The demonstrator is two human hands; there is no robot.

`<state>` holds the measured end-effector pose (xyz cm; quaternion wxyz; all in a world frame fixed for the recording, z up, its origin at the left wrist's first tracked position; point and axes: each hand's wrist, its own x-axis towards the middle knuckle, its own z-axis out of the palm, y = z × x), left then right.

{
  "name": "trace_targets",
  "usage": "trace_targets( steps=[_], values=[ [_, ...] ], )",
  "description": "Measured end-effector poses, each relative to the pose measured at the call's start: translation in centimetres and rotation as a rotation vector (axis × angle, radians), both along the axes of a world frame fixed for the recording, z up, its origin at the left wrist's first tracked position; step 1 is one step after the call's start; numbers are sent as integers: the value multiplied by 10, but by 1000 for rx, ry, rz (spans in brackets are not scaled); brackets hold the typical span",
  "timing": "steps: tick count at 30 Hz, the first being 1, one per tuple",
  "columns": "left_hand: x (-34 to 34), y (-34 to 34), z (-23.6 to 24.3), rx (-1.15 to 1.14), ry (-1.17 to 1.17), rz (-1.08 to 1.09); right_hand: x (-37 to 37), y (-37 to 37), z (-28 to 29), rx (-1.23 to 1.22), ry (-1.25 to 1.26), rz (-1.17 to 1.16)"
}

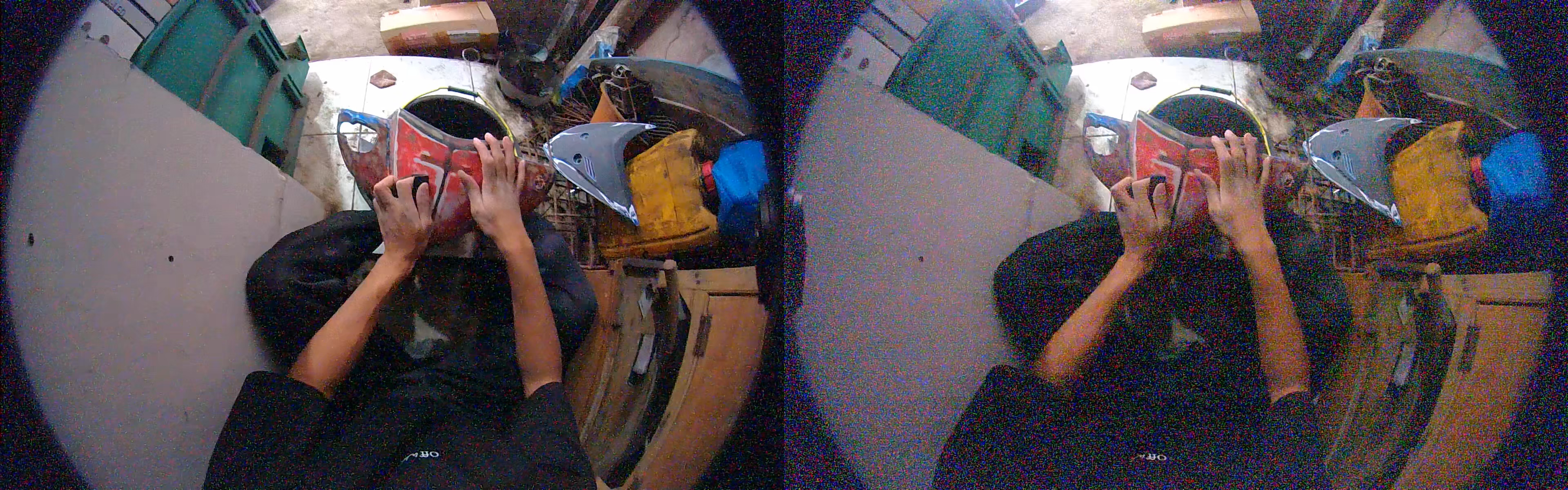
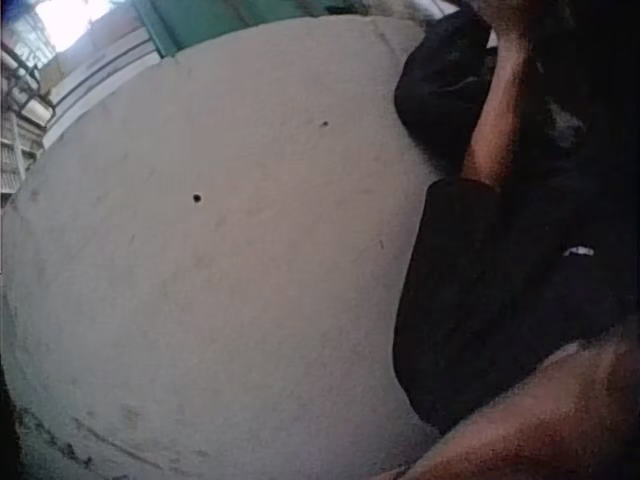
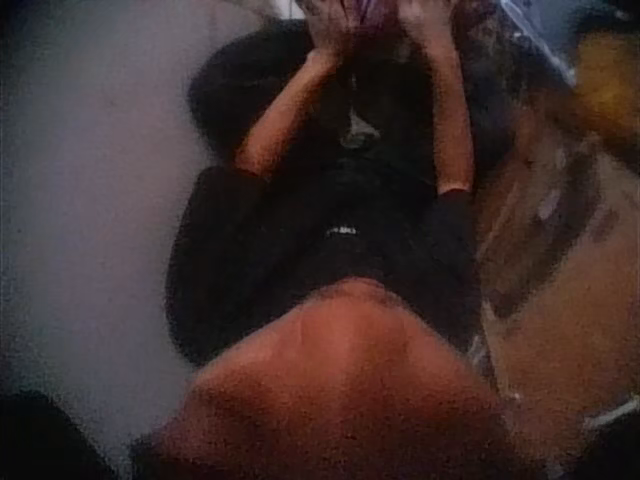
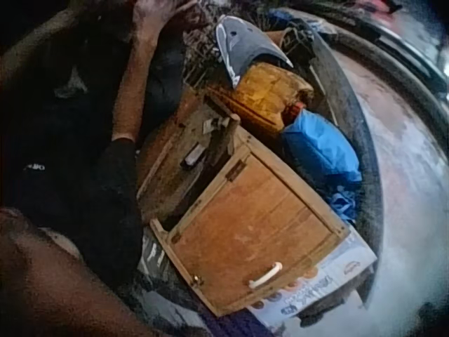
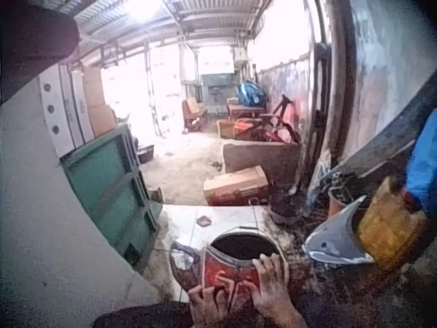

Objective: The person sands the surface of a red and blue motorcycle fairing by hand with a piece of sandpaper, moving the sandpaper in repeated strokes across different sections of the part while holding it steady with their other hand.

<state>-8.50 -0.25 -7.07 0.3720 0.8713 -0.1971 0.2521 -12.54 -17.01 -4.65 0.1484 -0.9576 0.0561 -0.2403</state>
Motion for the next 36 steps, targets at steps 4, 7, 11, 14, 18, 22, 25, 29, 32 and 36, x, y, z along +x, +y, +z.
trace_targets(
  steps=[4, 7, 11, 14, 18, 22, 25, 29, 32, 36],
  values=[
    [32, -6, -11, 113, -72, 19, -1, 0, 0, -2, -3, 4],
    [35, -4, -16, 225, -91, 22, -2, 1, 0, 6, 7, -1],
    [-4, -4, -27, 1, 14, 37, -1, 0, -2, -14, -14, -10],
    [22, -10, -16, 193, -83, 29, -2, -2, -1, -18, -33, -6],
    [23, -2, 2, 371, -190, 44, -1, 0, -3, -27, -22, -2],
    [-16, -8, -23, 119, -11, 15, 0, 0, -3, -21, -23, 1],
    [29, -7, 5, 458, -173, 116, -4, 0, -3, 2, -48, 6],
    [1, -11, -23, -38, -64, 98, -1, -2, 0, -25, -23, 1],
    [-25, -14, -16, 90, -14, 20, -1, -1, -1, 13, -11, 10],
    [38, -7, 2, 274, -124, 47, 0, 1, -3, -1, -21, 9]
  ],
)
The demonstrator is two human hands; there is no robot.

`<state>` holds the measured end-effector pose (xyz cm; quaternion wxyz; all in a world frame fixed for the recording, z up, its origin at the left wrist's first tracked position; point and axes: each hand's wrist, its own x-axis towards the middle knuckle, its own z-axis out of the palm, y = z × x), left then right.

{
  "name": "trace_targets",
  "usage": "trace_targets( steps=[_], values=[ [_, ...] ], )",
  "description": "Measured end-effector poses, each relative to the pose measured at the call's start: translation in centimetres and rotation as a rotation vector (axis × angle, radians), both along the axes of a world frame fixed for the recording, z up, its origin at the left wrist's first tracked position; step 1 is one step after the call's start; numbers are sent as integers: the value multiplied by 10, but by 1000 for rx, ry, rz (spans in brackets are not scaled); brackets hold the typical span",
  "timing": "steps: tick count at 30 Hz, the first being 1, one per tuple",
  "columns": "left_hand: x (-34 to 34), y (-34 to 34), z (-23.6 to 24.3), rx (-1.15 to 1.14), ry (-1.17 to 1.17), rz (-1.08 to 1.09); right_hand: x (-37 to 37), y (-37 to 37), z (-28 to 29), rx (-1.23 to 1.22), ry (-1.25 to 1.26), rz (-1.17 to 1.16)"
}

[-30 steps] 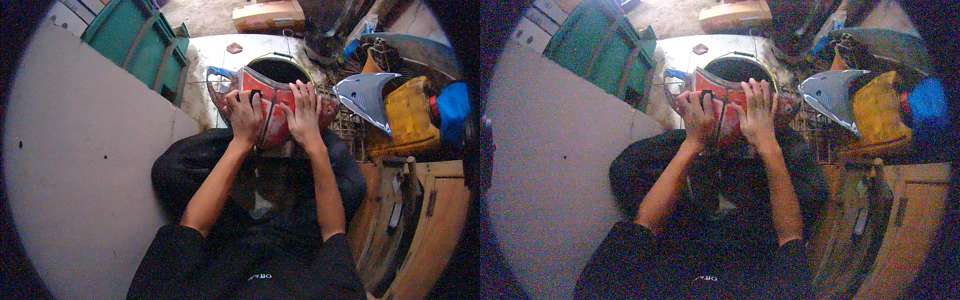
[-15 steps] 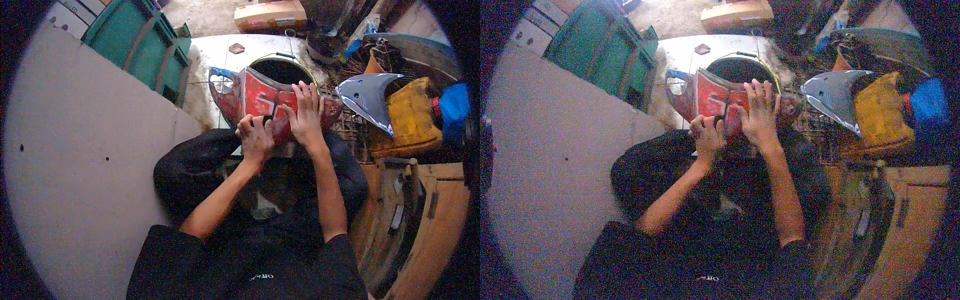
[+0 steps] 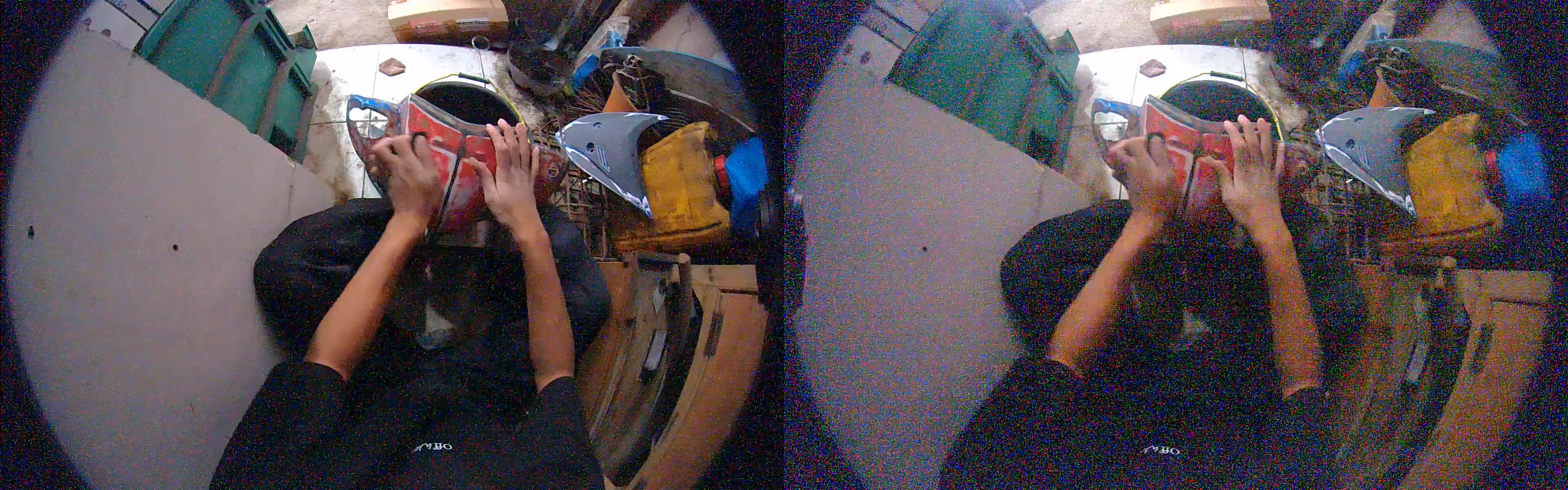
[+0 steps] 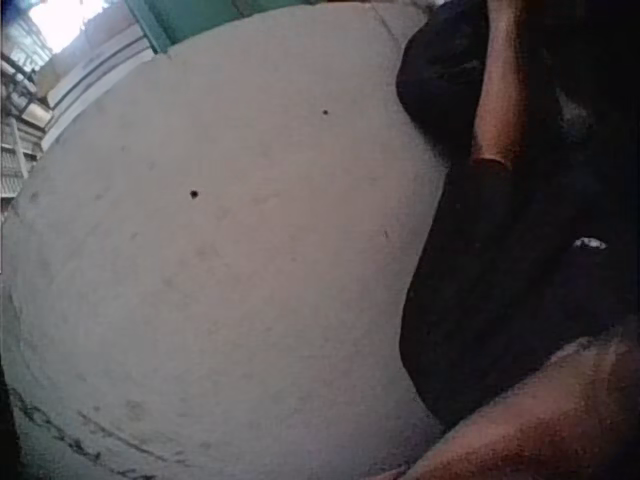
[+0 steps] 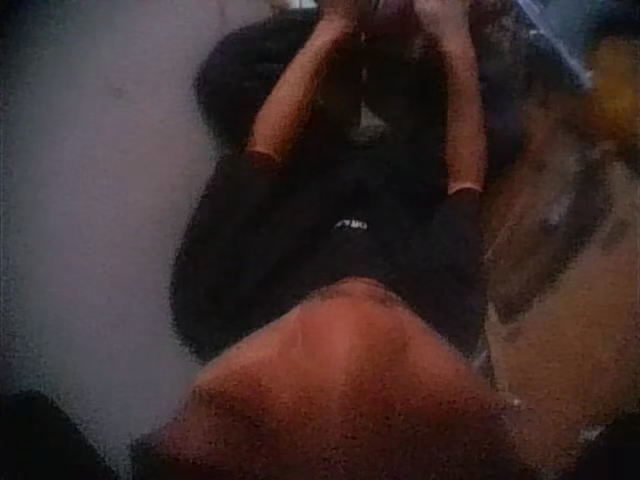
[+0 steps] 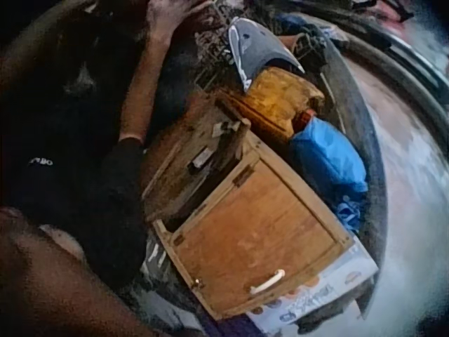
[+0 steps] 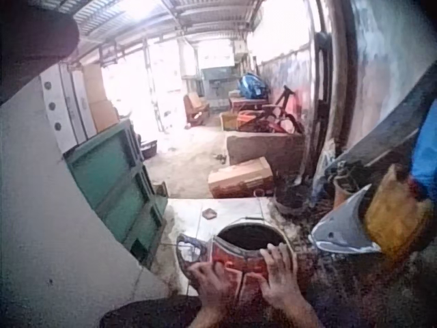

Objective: The person sands the surface of a red and blue motorcycle fairing by hand with a piece of sandpaper, moving the sandpaper in repeated strokes across different sections of the part while holding it steady with their other hand.

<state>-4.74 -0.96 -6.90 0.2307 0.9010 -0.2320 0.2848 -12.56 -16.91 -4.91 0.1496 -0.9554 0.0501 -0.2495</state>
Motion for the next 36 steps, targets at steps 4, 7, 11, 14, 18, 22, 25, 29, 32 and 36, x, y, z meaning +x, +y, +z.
trace_targets(
  steps=[4, 7, 11, 14, 18, 22, 25, 29, 32, 36],
  values=[
    [-43, -1, -12, 122, 28, -1, 0, -4, -4, -24, -17, -10],
    [-56, -15, -11, -170, 146, -118, -2, -4, -2, 15, -24, -10],
    [7, 7, -3, -249, 102, 61, 0, 0, 5, 12, 12, 2],
    [-31, 3, -19, 157, -115, 54, 1, -2, 0, 3, -11, -6],
    [-36, -5, -16, 29, 5, -88, 0, -4, -3, -6, -24, -4],
    [-21, -1, -15, -85, 61, 45, -1, -4, -2, -11, -2, 4],
    [-36, -6, -45, -15, -23, -134, 2, -6, -3, 5, -24, -7],
    [-6, -1, -26, 405, -154, -39, -2, -5, -2, 34, -7, 10],
    [21, -5, -7, 270, -47, -134, 4, 2, 1, 27, -22, 9],
    [41, -11, 25, 161, -173, -468, 7, -3, -4, -3, -35, -30]
  ],
)
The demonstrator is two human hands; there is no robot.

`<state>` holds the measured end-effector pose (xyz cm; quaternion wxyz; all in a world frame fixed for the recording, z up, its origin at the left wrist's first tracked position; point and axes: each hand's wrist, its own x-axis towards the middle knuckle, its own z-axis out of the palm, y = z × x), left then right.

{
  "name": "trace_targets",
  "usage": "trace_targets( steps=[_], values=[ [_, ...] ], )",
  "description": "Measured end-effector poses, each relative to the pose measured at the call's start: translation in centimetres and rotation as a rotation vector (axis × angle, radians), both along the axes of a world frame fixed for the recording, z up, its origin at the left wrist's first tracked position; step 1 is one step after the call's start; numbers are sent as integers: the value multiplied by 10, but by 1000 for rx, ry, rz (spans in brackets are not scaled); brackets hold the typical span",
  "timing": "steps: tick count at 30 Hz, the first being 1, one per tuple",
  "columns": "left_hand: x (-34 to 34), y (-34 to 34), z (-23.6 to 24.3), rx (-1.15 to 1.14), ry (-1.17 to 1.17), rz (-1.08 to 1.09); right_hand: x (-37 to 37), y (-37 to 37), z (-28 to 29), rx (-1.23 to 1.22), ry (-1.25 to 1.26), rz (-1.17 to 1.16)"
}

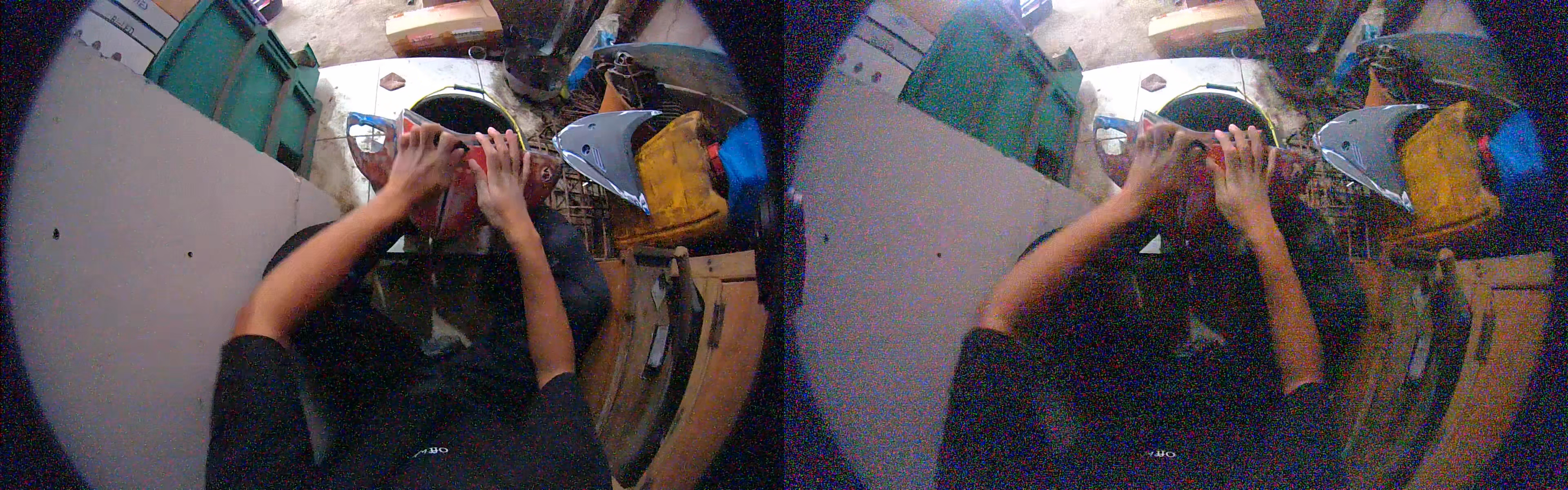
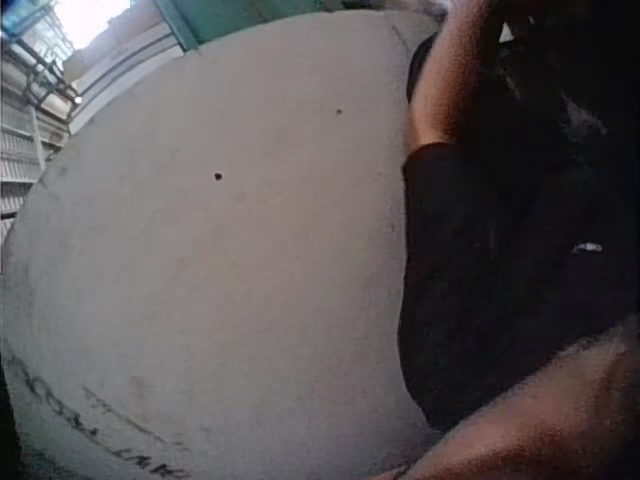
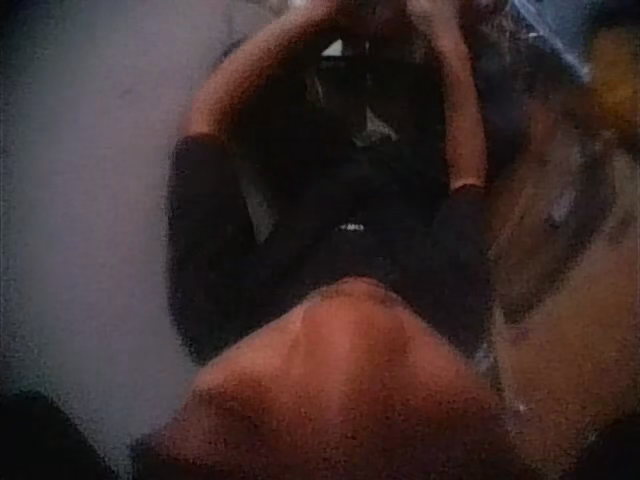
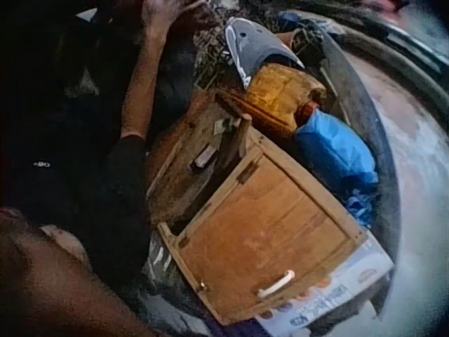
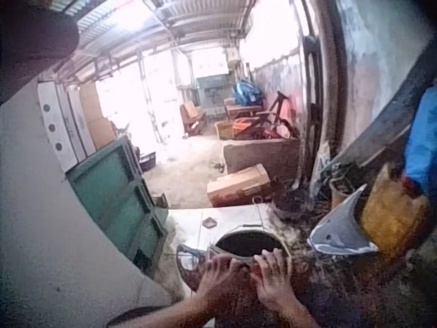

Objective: The person sands the surface of a red and blue motorcycle fairing by hand with a piece of sandpaper, moving the sandpaper in repeated strokes across different sections of the part while holding it steady with their other hand.

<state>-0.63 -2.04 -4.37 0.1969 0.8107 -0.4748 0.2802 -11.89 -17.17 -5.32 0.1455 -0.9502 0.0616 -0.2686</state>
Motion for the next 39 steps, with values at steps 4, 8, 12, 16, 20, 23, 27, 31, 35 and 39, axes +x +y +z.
trace_targets(
  steps=[4, 8, 12, 16, 20, 23, 27, 31, 35, 39],
  values=[
    [41, 14, 11, 32, 252, 125, -2, 1, 0, 53, -19, 36],
    [-1, 16, -4, -1, 201, -213, -7, 1, 6, 66, 2, 30],
    [8, -6, 21, 67, 291, 15, -7, -1, 7, 74, 33, 35],
    [18, 2, 9, -8, 289, 105, -7, 0, 6, 89, 29, 28],
    [13, 12, 4, 76, -165, -175, -9, 1, 8, 78, 30, 37],
    [45, 4, 11, -139, 333, 270, -8, 3, 10, 91, 27, 51],
    [4, 14, -6, 52, 3, -417, -9, -6, 3, 53, 25, 23],
    [44, 2, 7, 256, 326, 245, -6, 1, 9, 100, 43, 51],
    [13, 15, -14, 130, -45, 28, -9, -4, 6, 92, 43, 47],
    [34, 9, -17, 412, 94, 94, -6, 1, 7, 87, 39, 50]
  ],
)
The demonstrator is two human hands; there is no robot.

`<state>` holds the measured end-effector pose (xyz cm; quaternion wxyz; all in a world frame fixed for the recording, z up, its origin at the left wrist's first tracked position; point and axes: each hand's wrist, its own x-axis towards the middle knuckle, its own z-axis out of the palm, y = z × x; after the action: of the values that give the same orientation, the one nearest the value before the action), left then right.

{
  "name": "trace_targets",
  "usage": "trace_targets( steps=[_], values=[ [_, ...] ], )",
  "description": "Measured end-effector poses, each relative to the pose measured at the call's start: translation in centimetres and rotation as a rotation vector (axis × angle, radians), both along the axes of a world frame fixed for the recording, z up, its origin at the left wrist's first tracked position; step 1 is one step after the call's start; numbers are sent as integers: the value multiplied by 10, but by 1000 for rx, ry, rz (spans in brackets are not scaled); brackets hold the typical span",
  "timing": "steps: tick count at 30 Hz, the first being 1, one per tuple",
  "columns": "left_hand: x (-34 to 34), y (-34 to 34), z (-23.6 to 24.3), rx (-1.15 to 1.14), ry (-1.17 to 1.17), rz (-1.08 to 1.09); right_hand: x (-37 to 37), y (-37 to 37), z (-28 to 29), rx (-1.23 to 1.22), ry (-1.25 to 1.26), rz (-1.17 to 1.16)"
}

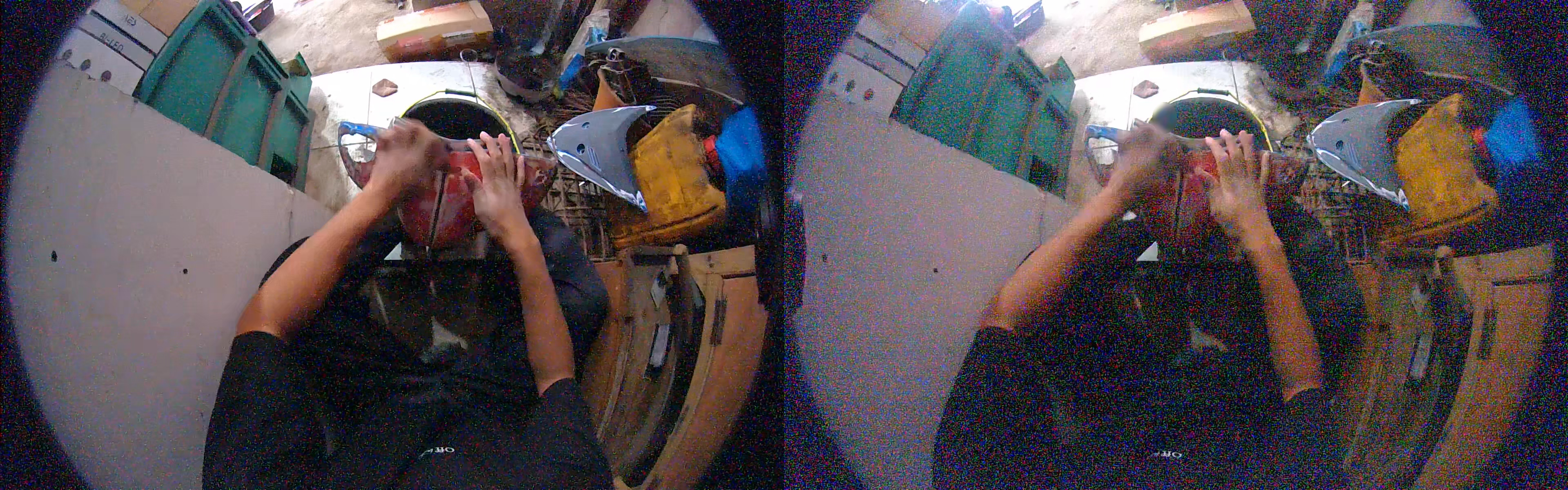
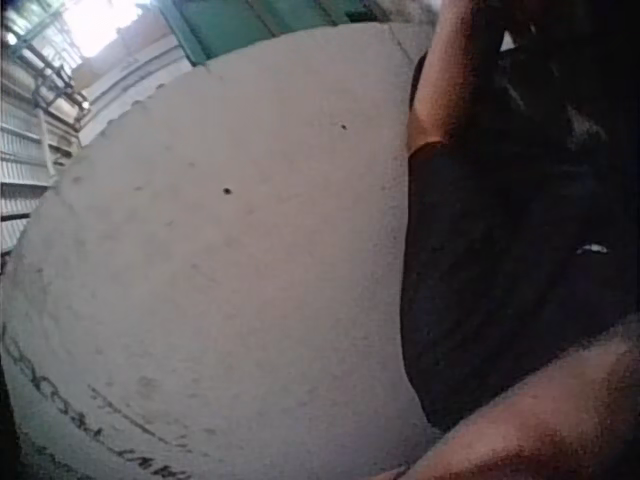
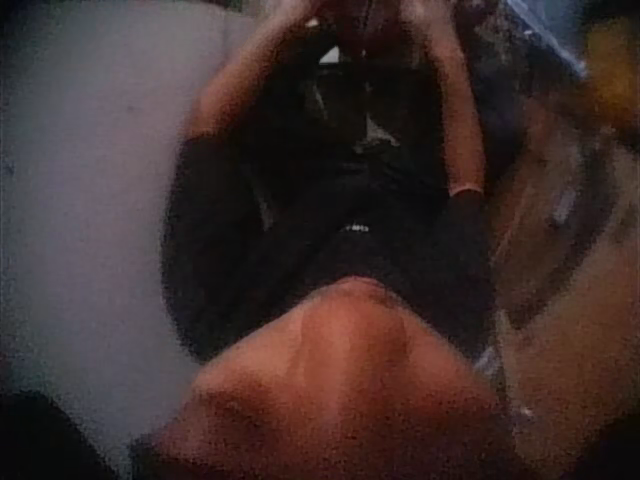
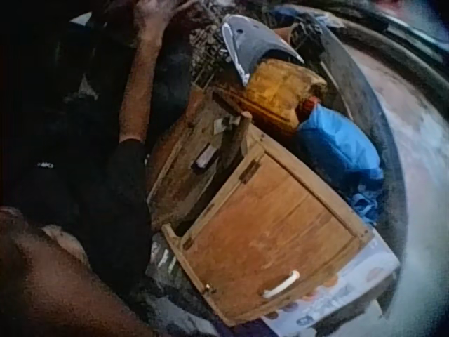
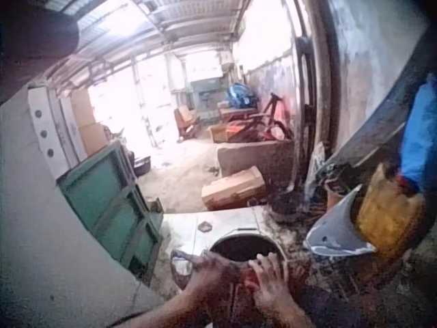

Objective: The person sands the surface of a red and blue motorcycle fairing by hand with a piece of sandpaper, moving the sandpaper in repeated strokes across different sections of the part while holding it steady with their other hand.

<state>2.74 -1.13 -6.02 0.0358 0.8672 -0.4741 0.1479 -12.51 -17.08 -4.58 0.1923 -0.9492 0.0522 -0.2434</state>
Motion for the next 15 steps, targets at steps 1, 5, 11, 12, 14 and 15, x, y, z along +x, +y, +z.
trace_targets(
  steps=[1, 5, 11, 12, 14, 15],
  values=[
    [17, 1, 3, -262, 12, 106, 0, 1, -1, -2, 3, -2],
    [-6, 8, -10, -287, 18, -15, -1, -8, -5, -55, 29, -25],
    [-9, -25, 26, -78, 277, 295, -3, -2, 0, 16, 25, 0],
    [-17, -26, 38, -344, 252, 207, -7, -11, -6, 7, 35, -18],
    [-17, -7, 8, -366, 129, 184, 1, -3, -5, -24, -16, 1],
    [-29, -6, 5, -370, 131, 179, 0, -5, -5, -29, -15, -4]
  ],
)
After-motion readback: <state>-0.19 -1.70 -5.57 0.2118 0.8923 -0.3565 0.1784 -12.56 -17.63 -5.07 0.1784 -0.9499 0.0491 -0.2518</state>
